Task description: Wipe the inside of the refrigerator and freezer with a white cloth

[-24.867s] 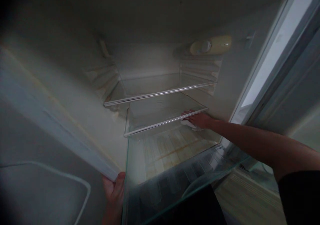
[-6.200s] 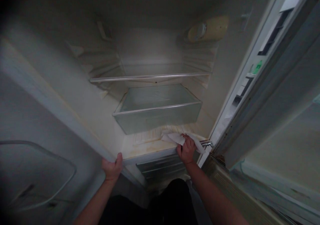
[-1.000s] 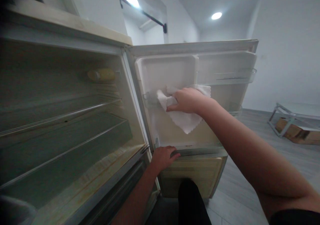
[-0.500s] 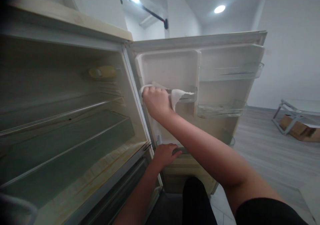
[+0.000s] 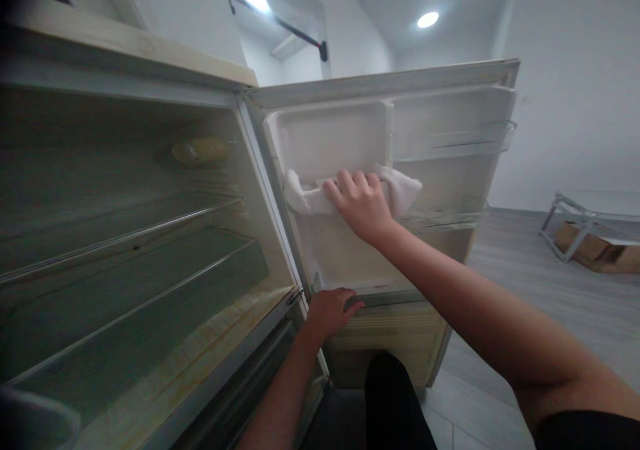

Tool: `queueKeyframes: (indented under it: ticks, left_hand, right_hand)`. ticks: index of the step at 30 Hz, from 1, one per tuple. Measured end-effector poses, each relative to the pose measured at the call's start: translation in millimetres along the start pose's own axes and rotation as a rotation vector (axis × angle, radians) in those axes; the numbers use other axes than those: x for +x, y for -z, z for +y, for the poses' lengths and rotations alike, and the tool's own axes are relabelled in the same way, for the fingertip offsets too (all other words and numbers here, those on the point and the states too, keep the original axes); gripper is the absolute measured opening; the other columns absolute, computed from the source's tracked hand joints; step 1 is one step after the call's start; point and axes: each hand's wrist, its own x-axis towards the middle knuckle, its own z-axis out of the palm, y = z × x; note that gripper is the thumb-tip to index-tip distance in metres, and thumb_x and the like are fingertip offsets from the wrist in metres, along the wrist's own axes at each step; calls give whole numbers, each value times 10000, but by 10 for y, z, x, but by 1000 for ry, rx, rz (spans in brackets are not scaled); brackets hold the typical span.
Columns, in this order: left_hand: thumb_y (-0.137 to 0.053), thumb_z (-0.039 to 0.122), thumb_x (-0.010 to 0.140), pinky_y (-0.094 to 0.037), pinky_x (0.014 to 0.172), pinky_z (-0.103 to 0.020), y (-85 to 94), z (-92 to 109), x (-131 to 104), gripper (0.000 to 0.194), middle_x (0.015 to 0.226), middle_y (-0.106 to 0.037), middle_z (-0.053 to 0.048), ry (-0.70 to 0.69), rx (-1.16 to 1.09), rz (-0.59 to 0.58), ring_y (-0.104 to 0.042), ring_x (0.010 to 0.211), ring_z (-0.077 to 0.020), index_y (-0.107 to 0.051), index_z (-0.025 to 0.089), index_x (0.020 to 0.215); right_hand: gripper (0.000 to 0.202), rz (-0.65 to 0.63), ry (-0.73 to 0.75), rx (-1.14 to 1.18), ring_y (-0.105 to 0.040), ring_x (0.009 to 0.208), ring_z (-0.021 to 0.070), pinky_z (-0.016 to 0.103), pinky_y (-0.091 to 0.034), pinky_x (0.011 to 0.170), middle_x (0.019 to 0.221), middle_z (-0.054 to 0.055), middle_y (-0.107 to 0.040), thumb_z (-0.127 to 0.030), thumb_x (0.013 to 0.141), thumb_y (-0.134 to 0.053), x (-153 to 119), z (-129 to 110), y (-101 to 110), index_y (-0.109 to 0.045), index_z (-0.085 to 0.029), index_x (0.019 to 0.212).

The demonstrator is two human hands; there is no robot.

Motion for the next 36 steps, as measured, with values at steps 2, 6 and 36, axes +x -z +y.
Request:
queueKeyframes:
  ticks: [2,6,36]
  left_hand:
    - [-478,599,1024,-569,896,-408,-15,7,12,465,1137,-792,-61,4,5,6,-752,1028,-294,-727,230,1160]
    - [-491,592,1017,-574,861,-410,-32,52,48,452,1094,-794,-70,19,25,9,-754,1001,-301,-733,229,1137]
    - [-488,566,1013,-578,893,-442,-5,7,-34,492,1188,-787,-92,-9,3,21,-752,1032,-315,-687,239,1322]
  right_hand:
    - [181,9,-33,-21,-536,925,264,385,-343,823,1034,131,-647,-168,983,-497,-85,175,-17,-637,-180,1097]
    - [127,-1,-65,-22,-543,937,274,381,-343,828,1010,125,-654,-211,933,-570,-107,253,-26,-640,-170,1031]
    - [341,-57,-13,64,-627,1000,265,362,-408,815,1149,185,-680,-115,1055,-297,401,-828,87,-593,-130,1222]
